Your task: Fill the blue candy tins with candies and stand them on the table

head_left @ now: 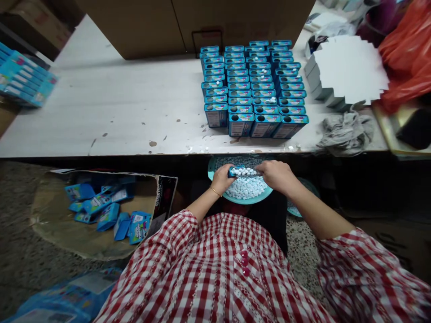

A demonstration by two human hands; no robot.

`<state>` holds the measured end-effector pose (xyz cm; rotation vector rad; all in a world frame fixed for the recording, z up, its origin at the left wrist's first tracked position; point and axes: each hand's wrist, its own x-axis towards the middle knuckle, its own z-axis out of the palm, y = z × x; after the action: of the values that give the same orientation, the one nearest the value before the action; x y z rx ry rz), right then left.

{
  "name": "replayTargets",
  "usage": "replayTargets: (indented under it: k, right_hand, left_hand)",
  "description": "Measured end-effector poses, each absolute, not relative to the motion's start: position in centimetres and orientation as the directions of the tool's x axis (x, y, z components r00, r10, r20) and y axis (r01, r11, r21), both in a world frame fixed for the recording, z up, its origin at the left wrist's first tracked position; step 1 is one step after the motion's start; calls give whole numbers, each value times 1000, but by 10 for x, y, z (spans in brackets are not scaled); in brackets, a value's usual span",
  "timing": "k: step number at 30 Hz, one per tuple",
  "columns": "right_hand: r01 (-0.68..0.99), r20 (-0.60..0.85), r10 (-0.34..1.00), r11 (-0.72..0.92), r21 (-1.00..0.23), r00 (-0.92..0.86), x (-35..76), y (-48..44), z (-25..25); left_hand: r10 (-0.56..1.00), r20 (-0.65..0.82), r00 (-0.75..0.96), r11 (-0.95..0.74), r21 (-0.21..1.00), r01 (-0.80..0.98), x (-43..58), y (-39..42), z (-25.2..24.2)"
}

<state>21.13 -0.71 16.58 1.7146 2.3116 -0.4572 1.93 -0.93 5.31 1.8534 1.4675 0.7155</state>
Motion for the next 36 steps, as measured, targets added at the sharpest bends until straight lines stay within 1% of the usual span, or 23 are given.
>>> replayTargets:
  k: [2, 4, 8, 11, 13, 16, 19, 21, 23, 26, 29, 32, 34, 36]
  right_hand:
    - [947, -398, 866, 321, -20, -302, 201, -6, 176]
    - [933, -406, 855, 360, 20, -322, 192, -5, 184]
    - [917, -376, 853, 398, 21, -361, 184, -8, 196]
    - [925, -362, 868, 377, 37, -339, 200, -15, 196]
    - [942, -355, 891, 327, 69, -283, 222, -19, 183]
    - [965, -308, 935, 224, 136, -174, 258, -21, 140]
    - [967, -166, 978, 160, 197, -128, 273, -16, 81]
    - [969, -135, 980, 168, 181, -145, 265, -10, 44]
    - [971, -166, 970, 201, 131, -178, 248, -6, 17]
    - [965, -201, 952, 251, 76, -232, 226, -7, -3]
    - [953, -207, 938, 297, 54, -280, 220, -20, -3]
    - [939, -206, 922, 342, 38, -328, 233, -37, 12]
    - [940, -195, 926, 338, 49, -323, 246, -45, 27]
    - [955, -203, 940, 291, 62, -273, 258, -48, 41]
  left_hand:
    - [972, 7, 234, -157, 761, 629, 20, -10, 51]
    - [972, 3, 236, -158, 751, 641, 21, -10, 49]
    - [975, 22, 221, -159, 761, 629, 21, -10, 49]
    - [981, 31, 189, -138, 796, 589, 15, -11, 51]
    - [992, 19, 125, -84, 839, 538, 5, -12, 51]
    - [998, -49, -38, 61, 919, 389, -15, -15, 45]
    - [971, -161, -175, 195, 960, 199, -32, -17, 33]
    - [956, -203, -211, 230, 967, 113, -38, -18, 24]
    - [951, -221, -218, 240, 969, 65, -40, -17, 18]
    - [950, -234, -209, 245, 969, 32, -38, -14, 13]
    - [949, -231, -215, 241, 970, 22, -37, -13, 12]
    - [953, -222, -208, 234, 972, 32, -38, -15, 14]
    - [957, -214, -195, 226, 973, 43, -42, -17, 17]
    - [961, -209, -182, 223, 973, 62, -45, -19, 19]
